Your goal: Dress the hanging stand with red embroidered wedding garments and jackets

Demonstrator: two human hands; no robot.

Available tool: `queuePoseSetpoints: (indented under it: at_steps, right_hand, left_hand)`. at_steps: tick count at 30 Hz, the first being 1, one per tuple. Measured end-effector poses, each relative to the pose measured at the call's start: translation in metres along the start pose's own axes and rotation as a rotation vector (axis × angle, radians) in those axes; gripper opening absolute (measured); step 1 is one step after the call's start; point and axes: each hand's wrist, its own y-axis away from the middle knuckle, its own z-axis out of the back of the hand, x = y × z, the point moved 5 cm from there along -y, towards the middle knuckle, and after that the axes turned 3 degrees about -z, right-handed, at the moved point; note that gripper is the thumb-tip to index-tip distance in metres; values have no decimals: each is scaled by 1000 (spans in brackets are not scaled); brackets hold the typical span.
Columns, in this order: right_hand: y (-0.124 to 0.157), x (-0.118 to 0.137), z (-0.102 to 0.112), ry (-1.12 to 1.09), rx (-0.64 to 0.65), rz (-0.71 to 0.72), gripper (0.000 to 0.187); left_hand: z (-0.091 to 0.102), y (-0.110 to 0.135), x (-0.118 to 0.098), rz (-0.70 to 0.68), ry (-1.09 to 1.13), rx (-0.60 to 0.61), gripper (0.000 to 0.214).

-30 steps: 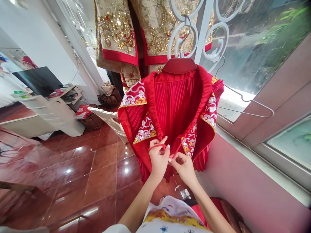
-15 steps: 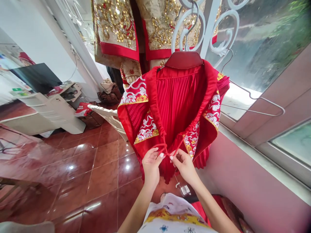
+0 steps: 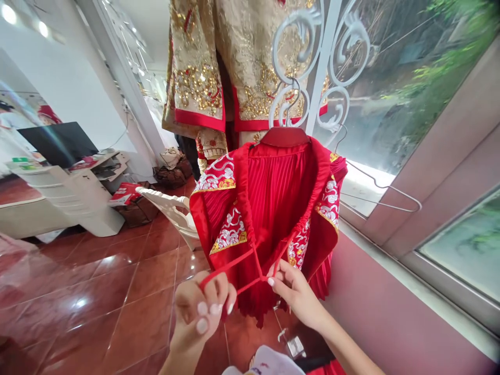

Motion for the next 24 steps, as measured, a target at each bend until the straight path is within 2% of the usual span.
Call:
queuePoseSetpoints:
  at_steps: [2,4,6,8,10,12,14,15,17,20,22,24]
  right_hand:
    - [-1,1,4,-7,-2,-5,24]
    - [-1,0,9,-13,-45,-4,24]
    - [2,2,13,4,-81,13,24]
    - [5,8,17,86,-108,39,23]
    - [9,20,21,247,-126,59,21]
    - [12,39,27,442,-128,91,22]
    - [13,63,35,612,-90,140,26]
    - [13,76,42,680,-69,171,27]
    - [13,104,61,788,-87,249,29]
    - [18,144,111,899,-295,365,31]
    - [26,161,155,937,-500,408,34]
    - [34,165,199,944,-711,443,38]
  left_hand:
    - [1,-2,-12,-92,49,-88,7]
    - [2,-4,-19,-177,-124,-93,2]
    - [-1,-6,-8,-158,-606,68,13]
    - [-3,-8,18,-102,-1137,278,29]
    - [-2,-11,39,-117,-1419,434,24]
    - [-6,-19,46,-203,-1456,588,18]
    - [-11,-34,36,-280,-1390,697,26]
    - [-14,-46,25,-312,-1348,710,27]
    - [-16,-75,-4,-346,-1283,652,30]
    - [-10,-123,-49,-344,-1315,487,36]
    - [6,-149,-75,-359,-1402,375,40]
    - [35,-170,-98,-381,-1464,219,42]
